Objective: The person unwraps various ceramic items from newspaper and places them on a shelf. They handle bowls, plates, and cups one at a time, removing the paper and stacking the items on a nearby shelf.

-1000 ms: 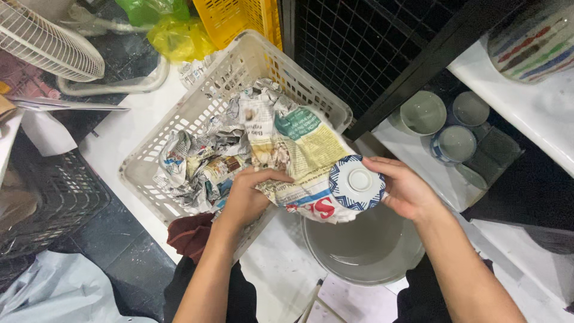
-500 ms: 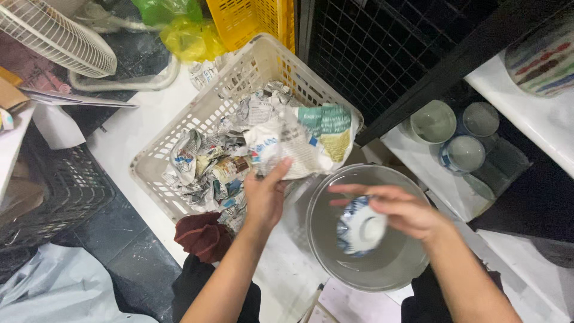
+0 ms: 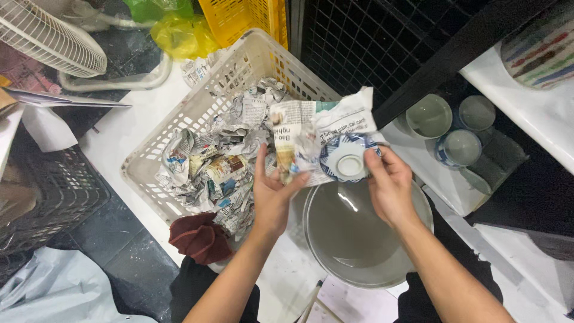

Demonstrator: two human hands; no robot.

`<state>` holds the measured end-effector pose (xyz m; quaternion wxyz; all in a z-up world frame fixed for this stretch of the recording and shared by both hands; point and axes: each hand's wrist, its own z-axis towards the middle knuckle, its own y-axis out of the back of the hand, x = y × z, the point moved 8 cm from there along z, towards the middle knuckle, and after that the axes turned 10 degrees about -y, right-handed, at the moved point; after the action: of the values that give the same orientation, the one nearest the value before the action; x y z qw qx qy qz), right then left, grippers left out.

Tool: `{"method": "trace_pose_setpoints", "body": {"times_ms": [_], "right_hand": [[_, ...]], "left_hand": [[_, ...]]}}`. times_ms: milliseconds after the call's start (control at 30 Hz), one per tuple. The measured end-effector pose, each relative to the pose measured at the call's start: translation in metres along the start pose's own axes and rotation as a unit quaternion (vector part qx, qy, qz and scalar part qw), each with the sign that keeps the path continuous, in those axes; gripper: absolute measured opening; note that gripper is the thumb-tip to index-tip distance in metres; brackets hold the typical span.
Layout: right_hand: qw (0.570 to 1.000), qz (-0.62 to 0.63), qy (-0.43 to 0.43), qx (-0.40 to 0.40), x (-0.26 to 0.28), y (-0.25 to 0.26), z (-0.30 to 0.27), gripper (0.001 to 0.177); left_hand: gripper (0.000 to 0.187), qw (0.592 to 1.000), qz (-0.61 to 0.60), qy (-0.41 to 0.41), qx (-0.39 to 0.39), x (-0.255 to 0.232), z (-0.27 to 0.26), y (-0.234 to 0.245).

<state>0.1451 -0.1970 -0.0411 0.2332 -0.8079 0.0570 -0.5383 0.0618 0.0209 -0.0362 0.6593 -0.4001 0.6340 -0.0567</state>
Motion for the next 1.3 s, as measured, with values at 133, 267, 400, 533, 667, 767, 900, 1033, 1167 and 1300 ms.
{"method": "trace_pose_setpoints", "body": {"times_ms": [133,267,400,533,667,767,900,1033,1167,1300], "right_hand": [[0.911,-0.370,0.182,0.025,0.043,-0.043,-0.035,0.037],[0.795,-0.559,0.205,0.116,0.045,-0.087,-0.061,0.046],[0.745,-0.606,0.201,0.192,0.043,-0.107,-0.066,0.051],[0.694,-0.652,0.193,0.236,0.029,-0.118,-0.067,0.049],[0.701,-0.635,0.182,0.268,0.018,-0.123,-0.073,0.031],[0.757,-0.577,0.168,0.257,0.027,-0.119,-0.072,0.031],[0.816,-0.521,0.048,0.245,0.023,-0.099,-0.066,0.031],[0.862,-0.434,0.049,0.258,0.010,-0.086,-0.065,0.025],[0.951,-0.245,-0.087,0.166,-0.010,-0.051,-0.044,0.021],[0.974,-0.021,-0.227,0.010,-0.025,-0.015,-0.038,0.026]], "left_hand": [[0.075,0.993,0.098,0.051,-0.043,0.017,0.006,0.024],[0.033,0.988,0.136,0.051,0.043,0.045,0.001,0.029],[0.032,0.986,-0.075,0.118,0.086,0.055,0.001,0.027],[0.024,0.979,0.105,0.152,0.083,0.047,-0.001,0.022],[0.035,0.974,0.165,0.122,0.092,0.019,0.007,0.011],[0.011,0.964,0.243,-0.029,0.105,-0.041,0.031,0.023],[0.040,0.666,0.636,-0.390,-0.027,-0.149,0.044,0.055],[0.028,0.522,0.780,-0.345,0.010,-0.134,0.100,0.098],[0.016,0.473,0.872,-0.107,0.068,-0.065,0.150,0.163],[0.040,0.530,0.842,0.080,0.065,-0.020,0.171,0.207]]}}
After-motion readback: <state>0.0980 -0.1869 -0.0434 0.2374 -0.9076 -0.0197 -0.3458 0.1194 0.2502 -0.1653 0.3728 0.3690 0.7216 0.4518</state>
